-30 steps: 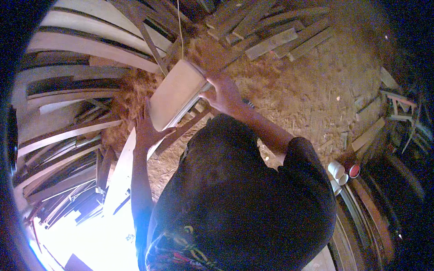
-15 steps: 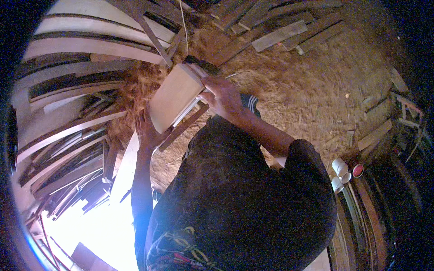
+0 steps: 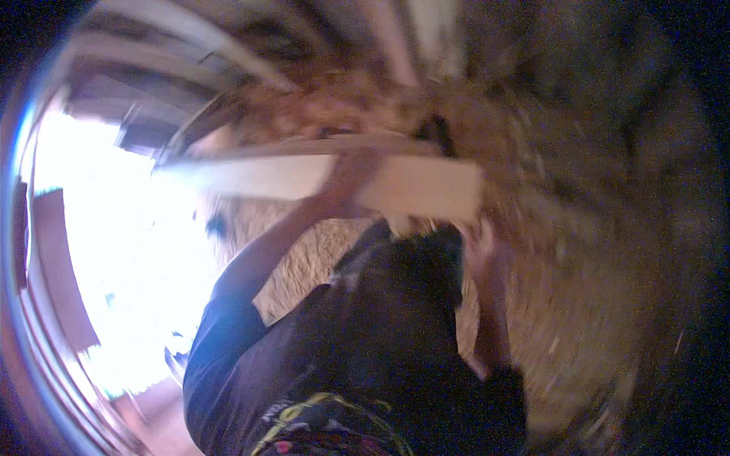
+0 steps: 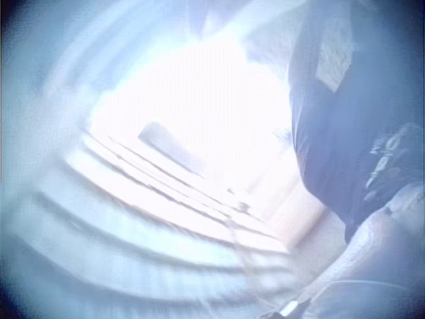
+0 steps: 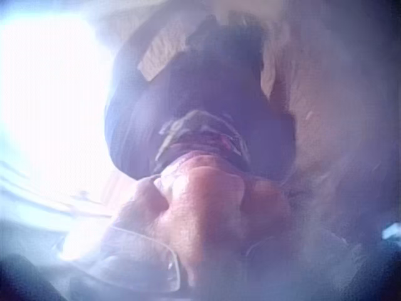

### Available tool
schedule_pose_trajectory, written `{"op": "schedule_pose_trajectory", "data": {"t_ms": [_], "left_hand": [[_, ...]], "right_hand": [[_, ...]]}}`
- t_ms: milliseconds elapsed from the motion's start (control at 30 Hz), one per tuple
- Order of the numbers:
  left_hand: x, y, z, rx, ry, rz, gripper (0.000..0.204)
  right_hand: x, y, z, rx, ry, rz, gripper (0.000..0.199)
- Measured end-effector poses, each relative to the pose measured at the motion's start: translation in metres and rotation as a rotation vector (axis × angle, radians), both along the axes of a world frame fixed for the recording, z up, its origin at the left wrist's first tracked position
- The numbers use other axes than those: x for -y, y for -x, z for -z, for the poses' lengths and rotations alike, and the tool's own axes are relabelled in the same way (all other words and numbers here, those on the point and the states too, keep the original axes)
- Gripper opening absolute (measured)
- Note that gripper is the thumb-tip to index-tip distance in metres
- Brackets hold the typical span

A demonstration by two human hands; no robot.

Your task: The person picks up a long wooden plank, places it on a workbench, and uses a tape measure and pencil to mark measurements along its length. The person repeatedly measures and marks the plank multiple times.

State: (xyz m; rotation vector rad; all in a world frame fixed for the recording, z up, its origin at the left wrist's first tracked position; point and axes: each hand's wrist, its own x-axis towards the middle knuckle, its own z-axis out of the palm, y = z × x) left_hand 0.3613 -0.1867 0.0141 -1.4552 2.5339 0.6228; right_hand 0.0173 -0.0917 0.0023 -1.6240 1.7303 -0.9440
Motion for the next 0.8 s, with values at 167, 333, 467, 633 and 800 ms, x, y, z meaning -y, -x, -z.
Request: {"op": "schedule_pose_trajectory", "data": {"t_ms": [167,333,467,633,800], "left_hand": [[-0.024,0.023,-0.006,-0.112,0.327,-0.099,0.131],[-0.081,0.003,-0.021,-0.53,0.345,-0.437,0.106],[-0.153,-0.063,-0.003,-0.709,0.343,-0.84,0.09],[-0.247,-0.156,0.04,-0.818,0.488,-1.292,0.082],[-0.334,-0.247,0.075,-0.928,0.528,-1.611,0.08]], "right_hand": [[0.039,0.076,-0.034,-0.158,-0.406,-0.15,0.061],[0.119,0.056,-0.104,-0.154,-0.135,-0.15,0.048],[0.156,-0.087,-0.117,-0.025,0.108,-0.298,0.038],[0.123,-0.296,-0.106,-0.015,0.136,-0.71,0.03],[0.069,-0.47,-0.097,0.019,0.111,-0.993,0.027]]}}
